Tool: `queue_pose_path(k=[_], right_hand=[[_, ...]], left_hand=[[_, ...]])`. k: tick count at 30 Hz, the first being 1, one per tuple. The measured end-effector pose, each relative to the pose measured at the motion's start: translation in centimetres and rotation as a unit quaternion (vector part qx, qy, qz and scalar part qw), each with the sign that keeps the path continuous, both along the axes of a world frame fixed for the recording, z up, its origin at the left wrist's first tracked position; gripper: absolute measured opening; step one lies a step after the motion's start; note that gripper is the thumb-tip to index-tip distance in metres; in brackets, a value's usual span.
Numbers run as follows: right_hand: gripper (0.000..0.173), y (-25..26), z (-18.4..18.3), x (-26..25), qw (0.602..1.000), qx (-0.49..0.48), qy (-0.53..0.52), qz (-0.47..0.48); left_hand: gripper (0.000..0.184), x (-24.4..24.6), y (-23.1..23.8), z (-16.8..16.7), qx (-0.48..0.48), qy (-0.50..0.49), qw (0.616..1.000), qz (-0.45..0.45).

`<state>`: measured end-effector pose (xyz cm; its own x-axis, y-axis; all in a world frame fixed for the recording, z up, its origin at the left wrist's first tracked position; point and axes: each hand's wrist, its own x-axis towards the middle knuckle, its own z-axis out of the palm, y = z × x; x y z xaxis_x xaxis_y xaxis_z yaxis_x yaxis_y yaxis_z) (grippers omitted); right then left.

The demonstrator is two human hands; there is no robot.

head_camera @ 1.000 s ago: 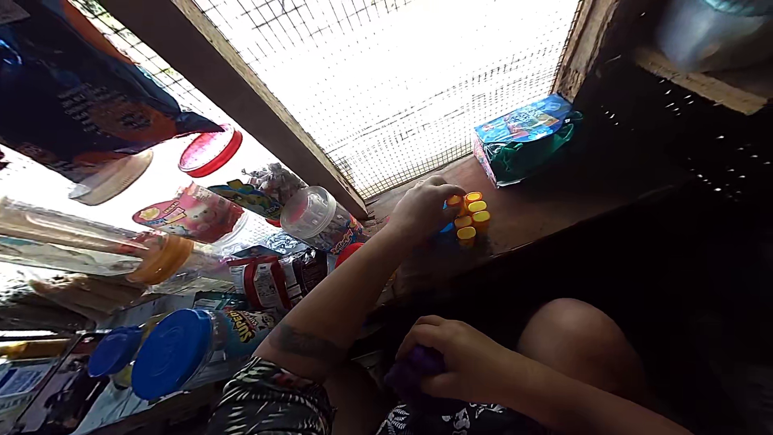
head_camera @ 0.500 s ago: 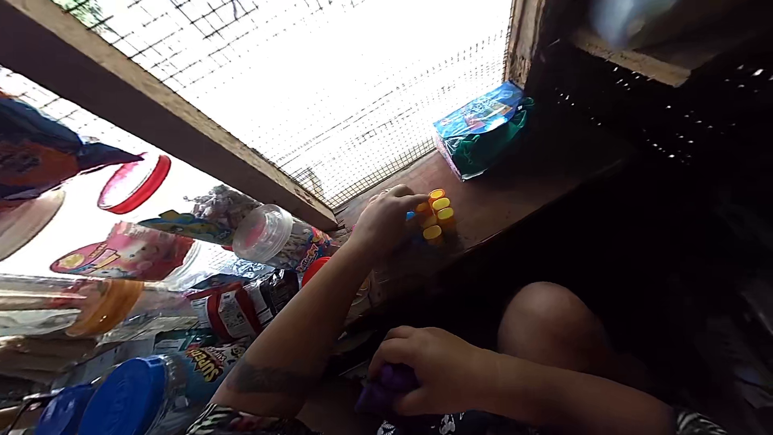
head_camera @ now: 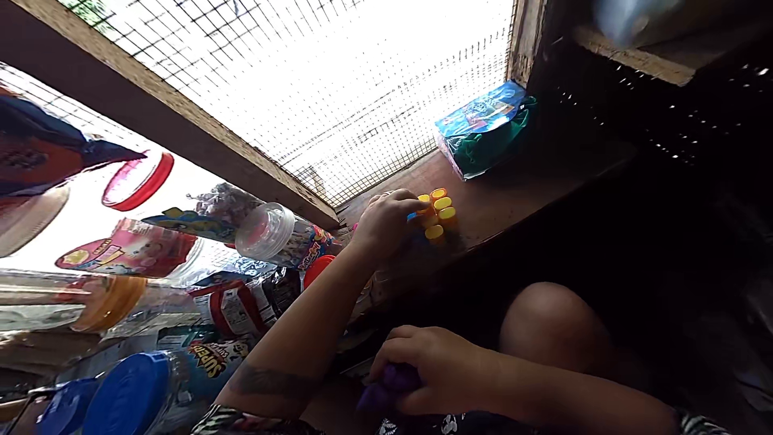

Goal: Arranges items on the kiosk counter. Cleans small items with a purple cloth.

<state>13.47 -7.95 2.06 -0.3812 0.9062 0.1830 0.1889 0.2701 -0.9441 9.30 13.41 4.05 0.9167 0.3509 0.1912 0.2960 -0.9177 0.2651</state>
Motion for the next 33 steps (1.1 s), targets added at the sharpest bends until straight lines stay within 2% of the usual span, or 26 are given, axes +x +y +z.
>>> queue_pose_path(k=[10, 14, 23, 33], right_hand=[[0.027, -0.1, -0.2, 0.0, 1.000, 0.015, 0.006, -0.001], [0.026, 0.0, -0.1, 0.0, 1.000, 0.015, 0.006, 0.002], [0.027, 0.0, -0.5, -0.3, 1.000, 0.023, 0.002, 0.000], [0.027, 0.1, -0.3, -0.3, 1.000, 0.002, -0.016, 0.014]], left_hand=[[0.035, -0.5, -1.1, 0.5, 0.021, 0.033, 0.999, 0.019], [0.029, -0.9, -1.7, 0.2, 0.045, 0.027, 0.998, 0.038], [0.033, -0.8, -2.3, -0.2, 0.024, 0.036, 0.998, 0.039], [0.032, -0.4, -1.9, 1.4, 0.006, 0.093, 0.995, 0.026]])
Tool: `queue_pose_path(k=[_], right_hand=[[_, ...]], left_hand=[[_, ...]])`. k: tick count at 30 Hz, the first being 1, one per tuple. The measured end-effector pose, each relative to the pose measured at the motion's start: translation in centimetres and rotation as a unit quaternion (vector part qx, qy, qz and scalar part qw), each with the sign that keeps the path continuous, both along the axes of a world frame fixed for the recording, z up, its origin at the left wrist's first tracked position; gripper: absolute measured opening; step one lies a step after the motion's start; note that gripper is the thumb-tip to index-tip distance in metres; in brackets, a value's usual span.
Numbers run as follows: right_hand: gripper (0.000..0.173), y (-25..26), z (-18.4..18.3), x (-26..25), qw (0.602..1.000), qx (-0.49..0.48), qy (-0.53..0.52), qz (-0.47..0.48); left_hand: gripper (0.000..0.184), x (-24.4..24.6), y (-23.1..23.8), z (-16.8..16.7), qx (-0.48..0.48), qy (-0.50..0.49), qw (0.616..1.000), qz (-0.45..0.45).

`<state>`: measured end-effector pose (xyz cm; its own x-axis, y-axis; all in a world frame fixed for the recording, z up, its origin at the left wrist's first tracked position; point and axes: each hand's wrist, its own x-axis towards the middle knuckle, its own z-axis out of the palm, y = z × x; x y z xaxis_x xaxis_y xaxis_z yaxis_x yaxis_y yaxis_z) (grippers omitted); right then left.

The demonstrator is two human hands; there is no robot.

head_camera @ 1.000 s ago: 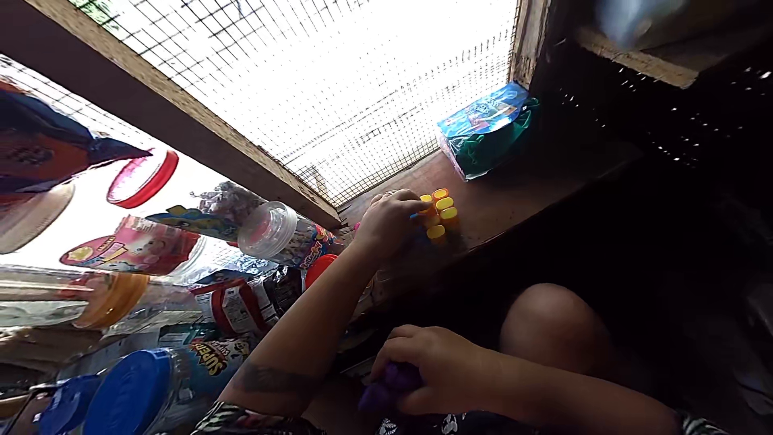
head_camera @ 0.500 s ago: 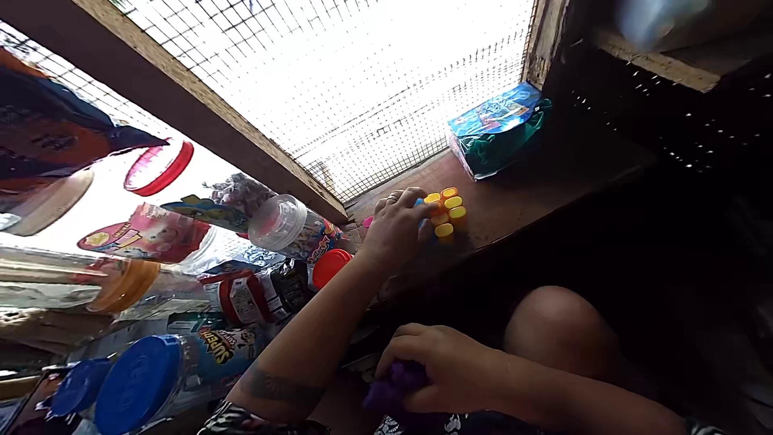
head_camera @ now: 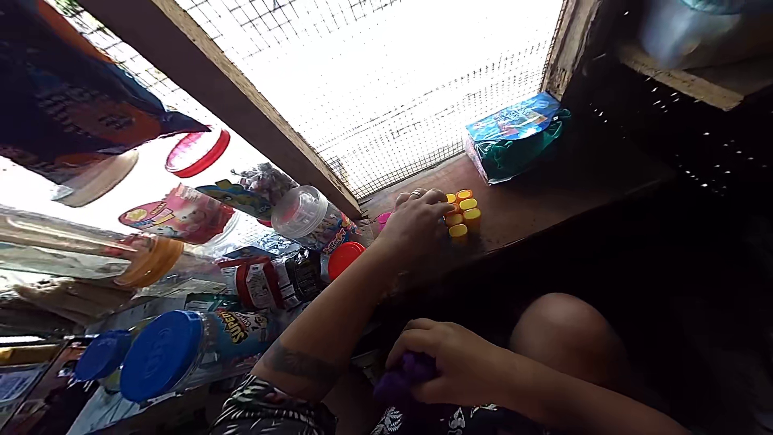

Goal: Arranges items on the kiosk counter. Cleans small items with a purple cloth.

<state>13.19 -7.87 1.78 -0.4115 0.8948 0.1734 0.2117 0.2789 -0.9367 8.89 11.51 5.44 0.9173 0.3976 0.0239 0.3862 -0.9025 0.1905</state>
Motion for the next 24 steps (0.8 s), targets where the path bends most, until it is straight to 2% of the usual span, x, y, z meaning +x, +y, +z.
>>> queue_pose_path(k=[3, 9, 20, 24], right_hand=[[0.027, -0.1, 0.0, 0.0, 1.000, 0.002, 0.002, 0.001], [0.028, -0.2, 0.2, 0.1, 1.000, 0.005, 0.001, 0.003], [0.028, -0.3, -0.1, -0.1, 1.000, 0.016, 0.008, 0.000], [0.028, -0.3, -0.2, 0.0, 1.000, 0.021, 0.008, 0.001]], left_hand=[[0.030, -0.2, 0.0, 0.3, -0.010, -0.018, 1.000, -0.021], [0.027, -0.3, 0.0, -0.7, 0.030, -0.061, 0.995, -0.074], [0.037, 0.4, 0.2, 0.0, 0.014, 0.004, 0.997, -0.079], [0.035, 0.3, 0.4, -0.3, 0.007, -0.018, 0.994, -0.109]])
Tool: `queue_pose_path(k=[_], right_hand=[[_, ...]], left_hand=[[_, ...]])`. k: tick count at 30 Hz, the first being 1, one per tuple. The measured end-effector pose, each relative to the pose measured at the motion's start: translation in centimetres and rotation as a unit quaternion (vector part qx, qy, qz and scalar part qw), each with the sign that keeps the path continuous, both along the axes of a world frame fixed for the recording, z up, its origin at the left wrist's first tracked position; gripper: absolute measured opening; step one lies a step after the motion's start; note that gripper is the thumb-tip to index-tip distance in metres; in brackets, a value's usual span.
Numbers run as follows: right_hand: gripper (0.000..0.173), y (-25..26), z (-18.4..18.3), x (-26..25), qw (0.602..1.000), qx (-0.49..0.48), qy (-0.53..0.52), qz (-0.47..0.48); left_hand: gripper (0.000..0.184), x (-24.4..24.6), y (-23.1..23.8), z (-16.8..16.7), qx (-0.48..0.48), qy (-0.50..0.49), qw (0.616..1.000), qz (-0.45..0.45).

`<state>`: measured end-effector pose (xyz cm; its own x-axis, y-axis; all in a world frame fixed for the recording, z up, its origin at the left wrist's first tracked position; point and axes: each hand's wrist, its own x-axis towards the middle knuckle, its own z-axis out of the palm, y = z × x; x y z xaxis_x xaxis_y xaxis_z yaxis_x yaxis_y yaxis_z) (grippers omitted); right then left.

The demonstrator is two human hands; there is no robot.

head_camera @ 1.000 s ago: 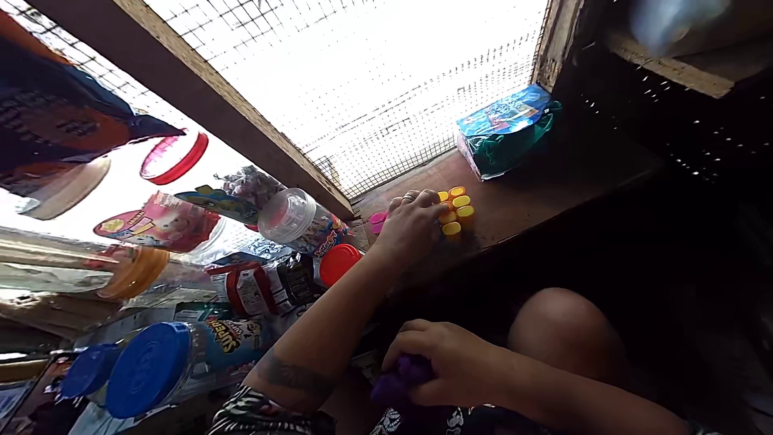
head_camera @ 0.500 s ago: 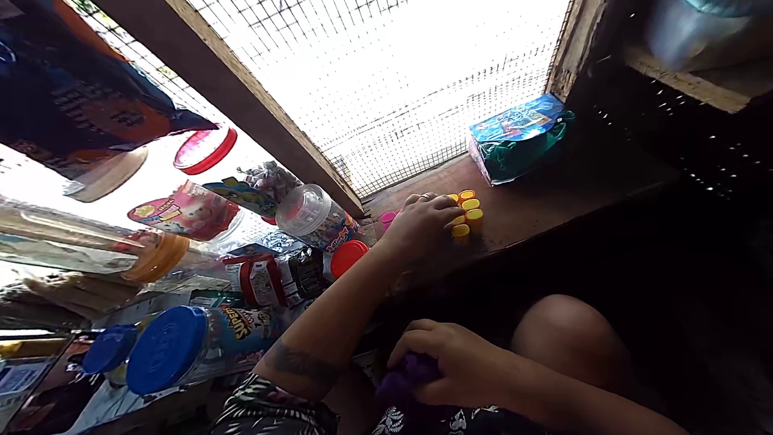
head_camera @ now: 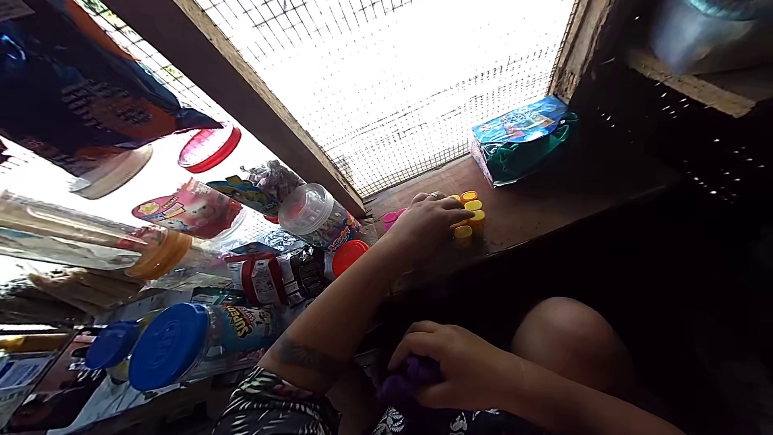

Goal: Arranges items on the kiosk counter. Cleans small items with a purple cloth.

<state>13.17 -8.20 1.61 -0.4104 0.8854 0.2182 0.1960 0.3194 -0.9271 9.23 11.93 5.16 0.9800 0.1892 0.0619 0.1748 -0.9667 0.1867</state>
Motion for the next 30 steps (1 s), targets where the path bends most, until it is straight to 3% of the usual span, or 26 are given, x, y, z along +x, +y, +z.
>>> queue_pose_path(k=[15, 30], right_hand=[[0.028, -0.1, -0.2, -0.1, 1.000, 0.013, 0.002, 0.001], [0.029, 0.0, -0.2, 0.0, 1.000, 0.014, 0.005, 0.003]], left_hand=[[0.031, -0.2, -0.8, -1.3, 0.035, -0.031, 0.997, 0.059], [0.022, 0.2, -0.7, -0.9, -0.005, 0.005, 0.999, 0.042]])
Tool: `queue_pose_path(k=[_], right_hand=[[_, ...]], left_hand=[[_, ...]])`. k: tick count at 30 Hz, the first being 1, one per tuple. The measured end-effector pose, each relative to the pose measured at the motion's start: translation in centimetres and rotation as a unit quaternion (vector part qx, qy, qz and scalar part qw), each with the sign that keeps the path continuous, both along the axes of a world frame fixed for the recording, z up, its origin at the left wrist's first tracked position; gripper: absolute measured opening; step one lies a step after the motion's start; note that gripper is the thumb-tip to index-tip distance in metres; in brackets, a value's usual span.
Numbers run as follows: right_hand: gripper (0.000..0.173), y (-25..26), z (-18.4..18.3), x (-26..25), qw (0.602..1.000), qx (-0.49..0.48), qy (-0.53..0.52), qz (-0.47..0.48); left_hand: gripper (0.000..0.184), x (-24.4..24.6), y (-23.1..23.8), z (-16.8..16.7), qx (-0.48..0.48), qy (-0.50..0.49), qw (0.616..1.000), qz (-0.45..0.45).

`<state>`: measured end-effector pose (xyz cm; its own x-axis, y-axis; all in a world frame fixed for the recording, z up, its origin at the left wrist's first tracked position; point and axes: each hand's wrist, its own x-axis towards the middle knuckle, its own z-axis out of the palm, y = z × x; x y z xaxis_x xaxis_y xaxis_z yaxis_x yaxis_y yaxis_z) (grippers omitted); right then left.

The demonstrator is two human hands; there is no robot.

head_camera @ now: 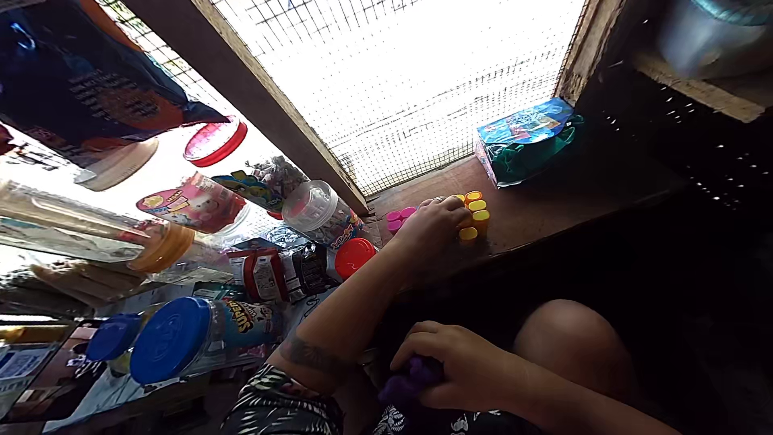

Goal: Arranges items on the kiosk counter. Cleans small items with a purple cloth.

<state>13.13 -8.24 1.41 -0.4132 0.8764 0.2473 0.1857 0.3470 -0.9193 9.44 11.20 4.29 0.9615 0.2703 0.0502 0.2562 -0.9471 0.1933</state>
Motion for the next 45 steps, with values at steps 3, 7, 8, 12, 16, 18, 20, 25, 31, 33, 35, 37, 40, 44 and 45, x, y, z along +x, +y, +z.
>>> queue_pose_path(k=[3, 7, 8, 12, 16, 18, 20, 25, 31, 33, 35, 37, 40, 44, 45], right_hand=[[0.029, 0.0, -0.1, 0.0, 1.000, 0.001, -0.001, -0.001], [0.029, 0.0, -0.1, 0.0, 1.000, -0.004, -0.004, 0.001], [0.029, 0.0, 0.0, 0.0, 1.000, -0.007, -0.004, 0.002], [0.029, 0.0, 0.1, 0.1, 1.000, -0.017, -0.009, 0.004], [0.029, 0.0, 0.1, 0.1, 1.000, -0.015, -0.012, 0.001], [0.030, 0.0, 0.1, 0.1, 1.000, -0.018, -0.015, 0.001], [0.030, -0.1, 0.1, 0.1, 1.000, -0.023, -0.018, 0.000], [0.030, -0.2, 0.2, 0.0, 0.999, -0.027, -0.024, 0.002], [0.030, -0.3, -0.1, 0.1, 1.000, -0.016, -0.018, 0.004], [0.030, -0.4, -0.3, 0.2, 1.000, -0.008, -0.014, -0.004], [0.028, -0.5, -0.4, 0.1, 1.000, 0.002, -0.007, -0.020], [0.027, -0.7, -0.7, 0.0, 0.999, 0.025, -0.009, -0.042], [0.025, -0.8, -1.2, 0.0, 0.990, 0.110, -0.002, -0.090], [0.026, -0.8, -0.7, 0.4, 0.960, 0.251, 0.040, -0.117], [0.026, -0.8, -0.5, 0.5, 0.951, 0.273, 0.036, -0.140]], left_hand=[[0.022, 0.1, 0.0, 0.0, -0.005, -0.003, 1.000, 0.005], [0.022, 0.2, 0.1, 0.0, -0.003, 0.001, 1.000, 0.008], [0.022, 0.2, 0.1, 0.0, -0.002, 0.004, 1.000, 0.010], [0.027, 0.4, -0.2, 0.8, -0.011, 0.033, 0.999, 0.031], [0.028, 0.3, -0.1, 1.5, -0.027, 0.054, 0.998, 0.034], [0.027, 0.3, 0.0, 1.5, -0.026, 0.053, 0.998, 0.029], [0.026, 0.3, 0.0, 1.5, -0.032, 0.044, 0.998, 0.028], [0.026, 0.4, -0.1, 2.1, -0.052, 0.052, 0.996, 0.039], [0.026, -1.6, 0.8, 4.0, -0.084, -0.066, 0.994, 0.027], [0.026, -3.5, -0.1, 5.9, -0.083, -0.119, 0.988, 0.046], [0.028, -6.4, -1.8, 7.3, -0.084, -0.173, 0.979, 0.069], [0.029, -9.9, -3.9, 7.1, -0.082, -0.239, 0.964, 0.080], [0.027, -14.2, -6.3, 2.6, -0.159, -0.334, 0.926, 0.080], [0.028, -16.0, -9.1, -4.8, -0.259, -0.445, 0.852, 0.090], [0.029, -16.1, -9.6, -6.2, -0.278, -0.465, 0.835, 0.094]])
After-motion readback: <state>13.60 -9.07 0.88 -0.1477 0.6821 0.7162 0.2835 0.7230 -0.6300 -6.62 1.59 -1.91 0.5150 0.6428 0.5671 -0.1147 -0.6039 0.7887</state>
